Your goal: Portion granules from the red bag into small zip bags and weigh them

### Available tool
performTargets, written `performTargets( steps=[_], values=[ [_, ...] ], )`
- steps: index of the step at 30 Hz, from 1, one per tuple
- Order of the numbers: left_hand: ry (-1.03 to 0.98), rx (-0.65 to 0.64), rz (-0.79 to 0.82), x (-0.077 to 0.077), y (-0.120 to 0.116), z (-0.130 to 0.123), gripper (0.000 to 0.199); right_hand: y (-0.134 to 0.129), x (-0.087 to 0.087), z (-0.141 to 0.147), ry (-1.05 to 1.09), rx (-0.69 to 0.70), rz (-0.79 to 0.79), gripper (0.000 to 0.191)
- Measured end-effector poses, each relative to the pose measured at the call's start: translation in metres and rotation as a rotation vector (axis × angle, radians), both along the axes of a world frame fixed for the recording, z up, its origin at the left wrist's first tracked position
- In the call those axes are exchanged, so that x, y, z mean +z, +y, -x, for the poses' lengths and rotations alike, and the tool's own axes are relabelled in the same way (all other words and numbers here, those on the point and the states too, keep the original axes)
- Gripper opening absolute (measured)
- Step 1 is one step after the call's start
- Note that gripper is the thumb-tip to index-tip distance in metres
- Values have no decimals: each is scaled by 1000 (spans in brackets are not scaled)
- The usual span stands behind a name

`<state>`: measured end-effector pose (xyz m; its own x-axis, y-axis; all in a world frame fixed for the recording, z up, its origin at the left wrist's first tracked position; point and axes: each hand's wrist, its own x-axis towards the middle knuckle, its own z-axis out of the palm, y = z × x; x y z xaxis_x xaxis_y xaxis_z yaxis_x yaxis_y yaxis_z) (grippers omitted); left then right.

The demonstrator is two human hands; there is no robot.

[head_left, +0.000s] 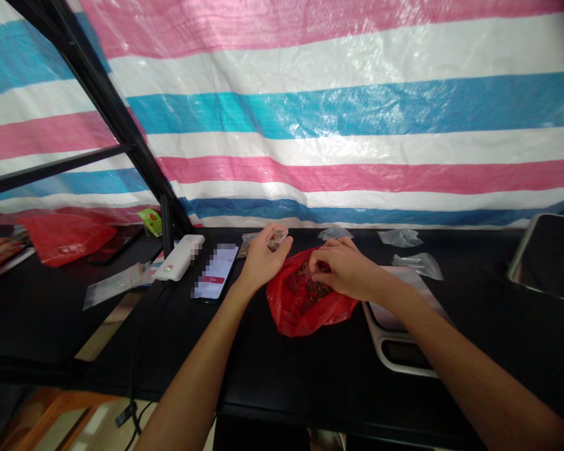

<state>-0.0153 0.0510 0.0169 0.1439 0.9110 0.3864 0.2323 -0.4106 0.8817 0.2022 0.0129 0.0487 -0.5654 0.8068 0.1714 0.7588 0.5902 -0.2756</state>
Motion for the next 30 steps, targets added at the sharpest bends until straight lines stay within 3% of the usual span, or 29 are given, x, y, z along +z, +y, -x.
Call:
performTargets(
  steps=[5, 8, 12, 15, 18, 22, 27, 30],
  values=[
    [159, -88, 55, 4, -5, 0, 12, -2, 3, -22, -56, -36, -144, 4],
    [254, -193, 111, 5, -11, 0, 15, -5, -3, -29, -109, -40, -137, 3],
    [366, -313, 239, -1, -17, -4, 19, -10, -12, -28, -163, -90, -132, 16],
    [335, -352, 295, -10, -17, -10, 18, -14, -13, -21, -173, -115, -130, 19],
    [175, -384, 348, -18, -13, -15, 17, -18, -13, -13, -139, -118, -102, 18],
    [30, -380, 367, -21, -8, -17, 19, -20, -14, -6, -50, -111, -18, 16],
    [14, -263, 213, -13, -5, -14, 23, -14, -17, -12, 94, -117, 127, 12],
    [0, -225, 162, -10, -5, -13, 24, -10, -17, -21, 274, -103, 292, 17]
  ],
)
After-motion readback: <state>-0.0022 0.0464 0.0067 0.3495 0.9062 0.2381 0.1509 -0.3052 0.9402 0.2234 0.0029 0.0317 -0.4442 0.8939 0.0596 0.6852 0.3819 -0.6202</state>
